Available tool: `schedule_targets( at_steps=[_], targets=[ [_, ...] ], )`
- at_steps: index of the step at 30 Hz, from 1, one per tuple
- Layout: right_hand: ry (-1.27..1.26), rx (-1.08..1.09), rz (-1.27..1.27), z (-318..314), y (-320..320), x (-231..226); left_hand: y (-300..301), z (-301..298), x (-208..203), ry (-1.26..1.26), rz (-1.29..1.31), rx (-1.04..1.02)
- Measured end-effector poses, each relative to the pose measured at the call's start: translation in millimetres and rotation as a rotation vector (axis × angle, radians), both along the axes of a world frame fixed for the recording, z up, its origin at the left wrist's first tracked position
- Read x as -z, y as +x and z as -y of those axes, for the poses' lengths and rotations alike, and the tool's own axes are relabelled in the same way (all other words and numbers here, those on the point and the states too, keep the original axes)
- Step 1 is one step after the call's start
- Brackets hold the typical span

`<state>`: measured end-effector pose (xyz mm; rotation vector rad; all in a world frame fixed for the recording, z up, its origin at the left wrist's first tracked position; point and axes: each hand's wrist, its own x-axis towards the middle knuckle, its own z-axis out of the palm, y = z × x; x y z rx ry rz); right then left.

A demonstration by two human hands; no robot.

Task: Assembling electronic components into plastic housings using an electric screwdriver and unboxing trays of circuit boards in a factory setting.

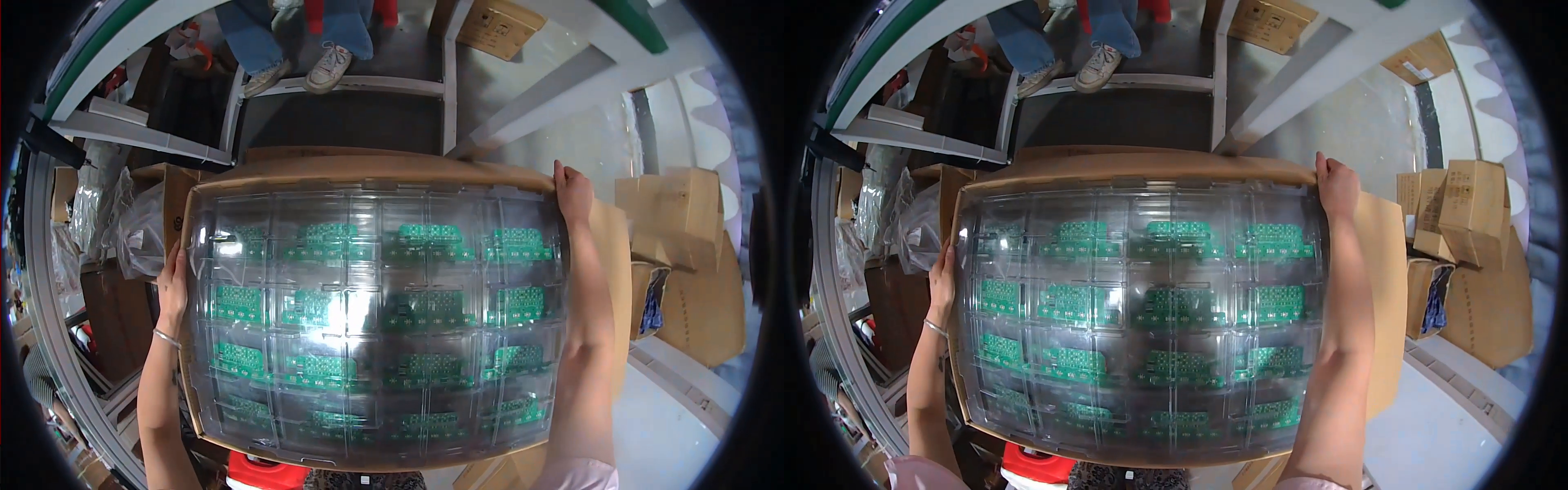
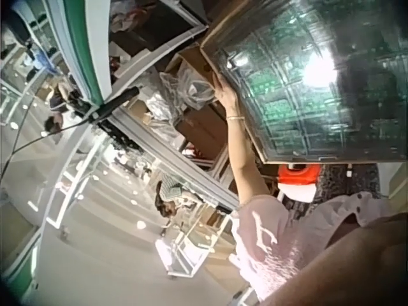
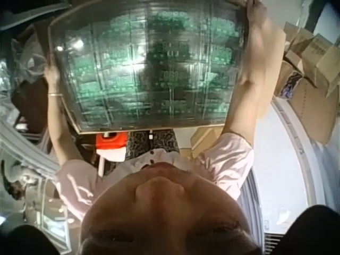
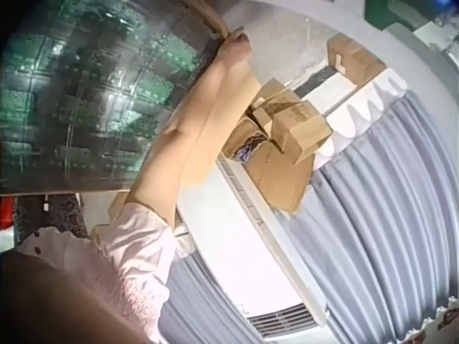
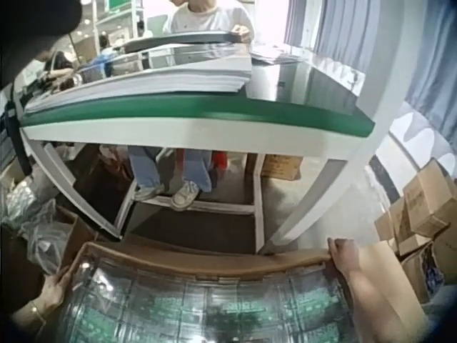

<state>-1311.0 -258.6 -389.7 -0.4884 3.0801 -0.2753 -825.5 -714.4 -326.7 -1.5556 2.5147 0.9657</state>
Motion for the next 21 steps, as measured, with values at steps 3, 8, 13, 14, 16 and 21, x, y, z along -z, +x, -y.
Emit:
schedule_targets(
  at_steps=[3,8,13,14,16,21],
  targets=[
    [0.0,0.0,-0.005,1.7,5.8,-3.7,-7.4,-9.7,4.3,-0.08,0.027,0.042],
    [0.015,0.05,-0.039,-3.3,21.3,-1.3,-4.9,0.2,25.5,-0.143,-0.097,0.058],
    [-0.261,0.131,-0.003,-21.2,53.2,-7.7,-7.2,-25.5,22.9,-0.071,-0.13,-0.139],
    [-0.264,0.123,-0.009,-21.0,50.7,-5.6,-6.1,-22.1,28.1,-0.073,-0.137,-0.146],
    [-0.124,0.19,-0.012,-22.7,45.4,-0.8,0.8,-16.3,41.2,-0.187,-0.172,0.009],
    [-0.063,0.167,0.079,-23.7,35.1,-14.9,-51.4,26.0,43.5,-0.25,-0.213,0.325]
  ],
)
